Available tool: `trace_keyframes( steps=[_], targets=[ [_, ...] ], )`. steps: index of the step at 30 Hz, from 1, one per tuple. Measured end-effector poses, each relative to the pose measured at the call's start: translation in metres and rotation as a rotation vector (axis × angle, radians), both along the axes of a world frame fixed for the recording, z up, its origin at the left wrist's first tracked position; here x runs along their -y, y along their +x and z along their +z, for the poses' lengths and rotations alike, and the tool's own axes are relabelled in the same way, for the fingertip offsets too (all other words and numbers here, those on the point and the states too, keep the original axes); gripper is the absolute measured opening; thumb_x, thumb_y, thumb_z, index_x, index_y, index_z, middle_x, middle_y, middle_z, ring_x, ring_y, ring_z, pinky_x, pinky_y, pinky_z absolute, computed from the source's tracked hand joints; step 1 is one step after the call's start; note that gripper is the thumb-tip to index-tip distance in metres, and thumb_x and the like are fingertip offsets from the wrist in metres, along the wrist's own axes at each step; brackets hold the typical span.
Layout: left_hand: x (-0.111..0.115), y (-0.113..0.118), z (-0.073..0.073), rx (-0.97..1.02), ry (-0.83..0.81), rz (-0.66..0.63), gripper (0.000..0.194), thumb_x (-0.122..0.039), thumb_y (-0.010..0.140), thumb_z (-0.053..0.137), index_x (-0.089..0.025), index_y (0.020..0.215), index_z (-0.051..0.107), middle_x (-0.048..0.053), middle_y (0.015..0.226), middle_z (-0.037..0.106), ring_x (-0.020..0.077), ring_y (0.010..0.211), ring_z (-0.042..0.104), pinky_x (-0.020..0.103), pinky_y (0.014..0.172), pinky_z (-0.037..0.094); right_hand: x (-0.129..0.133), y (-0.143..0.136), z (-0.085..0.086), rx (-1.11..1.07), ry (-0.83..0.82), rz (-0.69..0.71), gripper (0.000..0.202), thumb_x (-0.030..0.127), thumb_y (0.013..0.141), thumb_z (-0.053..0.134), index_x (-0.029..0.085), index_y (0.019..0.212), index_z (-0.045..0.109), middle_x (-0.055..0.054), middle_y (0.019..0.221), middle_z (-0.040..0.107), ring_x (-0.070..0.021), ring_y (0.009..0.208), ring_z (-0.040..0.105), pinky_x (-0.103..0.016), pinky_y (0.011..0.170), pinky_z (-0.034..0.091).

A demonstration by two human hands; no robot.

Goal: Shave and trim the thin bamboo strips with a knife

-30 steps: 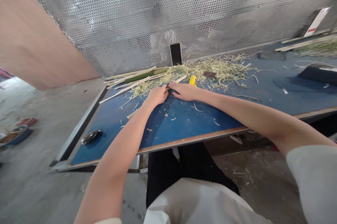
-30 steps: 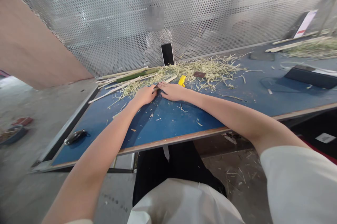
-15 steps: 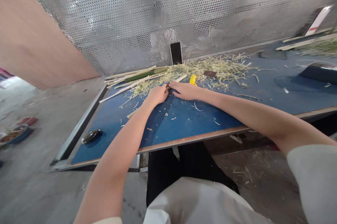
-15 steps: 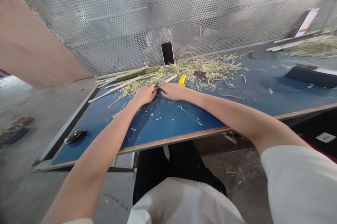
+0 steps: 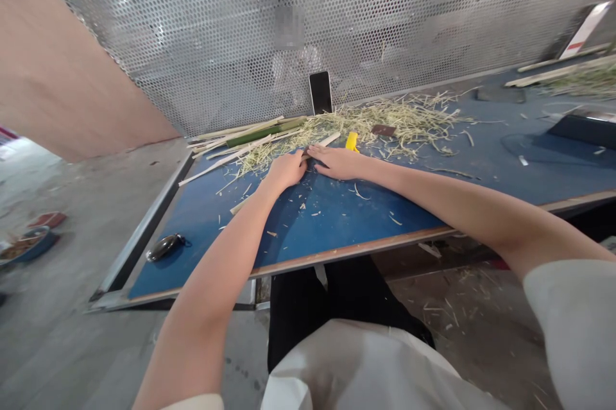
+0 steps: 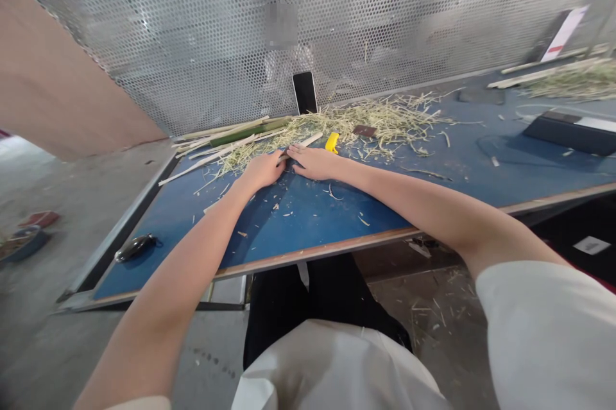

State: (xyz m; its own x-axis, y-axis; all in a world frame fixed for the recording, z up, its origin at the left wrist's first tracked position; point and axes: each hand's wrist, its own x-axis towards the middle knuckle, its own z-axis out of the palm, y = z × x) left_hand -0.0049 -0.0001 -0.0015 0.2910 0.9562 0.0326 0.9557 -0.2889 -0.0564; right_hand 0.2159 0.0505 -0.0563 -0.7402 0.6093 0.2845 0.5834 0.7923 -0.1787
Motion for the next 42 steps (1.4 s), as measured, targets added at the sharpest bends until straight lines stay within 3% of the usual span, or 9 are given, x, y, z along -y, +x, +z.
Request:
trace_keyframes(
  steps=[22, 30, 42],
  targets=[
    [-0.0013, -0.0014, -0.0016, 0.002, 0.007, -0.012, 0.044, -0.038, 0.116, 0.045, -0.019, 0.151, 0.064, 0.02, 0.13, 0.082, 0.0356, 0.118, 0.079, 0.044, 0.1, 0.058, 0.0024, -0.0004, 0.004, 0.035, -0.016, -0.025, 0.076, 0.048, 0.113, 0.039, 0.008, 0.177, 0.042, -0.019, 0.183, 0.039, -0.0374, 0.17, 0.038, -0.058, 0.137, 0.04],
    [0.003, 0.0014, 0.003, -0.005, -0.002, -0.014, 0.045, -0.037, 0.116, 0.043, -0.017, 0.151, 0.064, 0.022, 0.13, 0.082, 0.0369, 0.116, 0.079, 0.045, 0.098, 0.059, 0.0008, 0.0009, 0.0019, 0.018, -0.02, -0.018, 0.076, 0.049, 0.113, 0.039, 0.01, 0.178, 0.041, -0.017, 0.184, 0.038, -0.0376, 0.17, 0.038, -0.058, 0.137, 0.04],
    [-0.0012, -0.0004, -0.0019, 0.0, 0.002, -0.01, 0.046, -0.038, 0.117, 0.042, -0.017, 0.151, 0.064, 0.022, 0.128, 0.082, 0.0369, 0.118, 0.078, 0.045, 0.099, 0.057, -0.0015, 0.0025, -0.0007, -0.012, 0.004, 0.013, 0.075, 0.051, 0.114, 0.04, 0.014, 0.179, 0.042, -0.017, 0.182, 0.044, -0.0378, 0.169, 0.041, -0.06, 0.135, 0.043]
  ],
)
